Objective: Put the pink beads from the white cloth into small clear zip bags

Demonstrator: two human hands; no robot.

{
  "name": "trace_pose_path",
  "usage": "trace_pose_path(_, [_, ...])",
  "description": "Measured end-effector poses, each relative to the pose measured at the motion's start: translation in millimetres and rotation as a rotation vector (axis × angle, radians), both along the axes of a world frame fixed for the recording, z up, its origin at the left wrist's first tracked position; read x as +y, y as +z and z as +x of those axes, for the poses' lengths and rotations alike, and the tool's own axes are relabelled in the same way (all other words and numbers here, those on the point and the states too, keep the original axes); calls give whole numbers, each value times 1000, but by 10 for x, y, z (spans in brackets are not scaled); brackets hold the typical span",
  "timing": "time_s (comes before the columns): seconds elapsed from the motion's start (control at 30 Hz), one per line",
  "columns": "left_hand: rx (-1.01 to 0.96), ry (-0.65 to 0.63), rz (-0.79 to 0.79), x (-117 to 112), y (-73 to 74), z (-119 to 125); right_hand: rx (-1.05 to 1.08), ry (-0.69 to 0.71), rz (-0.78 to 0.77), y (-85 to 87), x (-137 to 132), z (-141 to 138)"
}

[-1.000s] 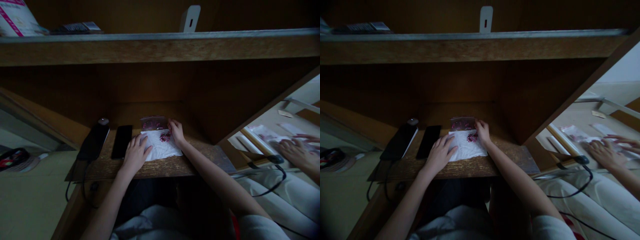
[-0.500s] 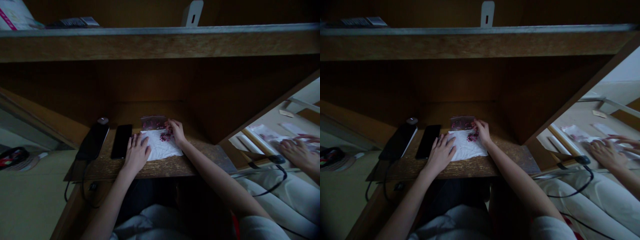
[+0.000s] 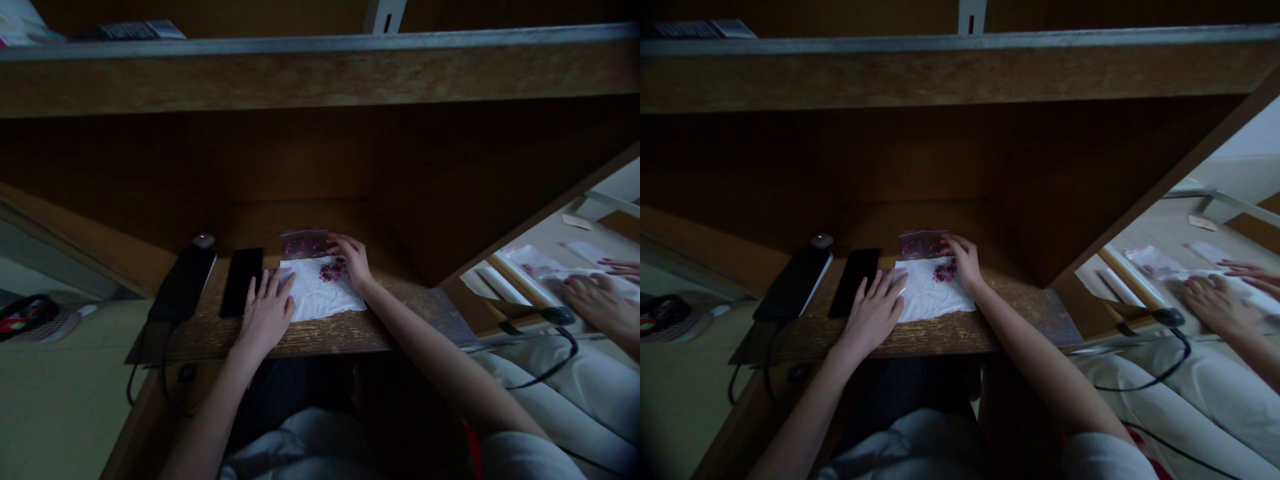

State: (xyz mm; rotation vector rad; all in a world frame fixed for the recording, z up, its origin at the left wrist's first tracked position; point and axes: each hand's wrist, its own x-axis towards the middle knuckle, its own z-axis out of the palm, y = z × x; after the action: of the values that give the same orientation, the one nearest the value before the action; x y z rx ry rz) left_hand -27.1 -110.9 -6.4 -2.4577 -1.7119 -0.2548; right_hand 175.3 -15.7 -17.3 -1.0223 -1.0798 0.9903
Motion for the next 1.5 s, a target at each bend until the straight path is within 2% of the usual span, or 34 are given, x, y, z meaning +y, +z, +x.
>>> trace_pose_path(0.3, [32,-39,-45,-50,-13,-74,-14,7,17,-2,-8,13])
trace_pose_path(0.43, [-9,-87,3,27,103,-84,-9,-2,16,15,-13,11])
trace_pose_path(0.6, [-113,-96,127,446,364,42,76,-18,-6,-5,8,29])
trace_pose_path(0.7, [-96,-93,98,780,419,148,147,-22,-27,-21,37,54])
trace_pose_path(0.83, [-11,-148,20,1047,341,240,212,-27,-35,-21,70,90])
trace_pose_path(1.03, [-9,-148,8,1072,211,267,187,-26,-33,-3,77,106])
trace_pose_path(1.33, [-154,-178,36,1107,118,194,-237,2,133,29,28,37])
trace_pose_path(1.5, [-323,-170,36,1138,147,139,-351,10,157,60,44,23])
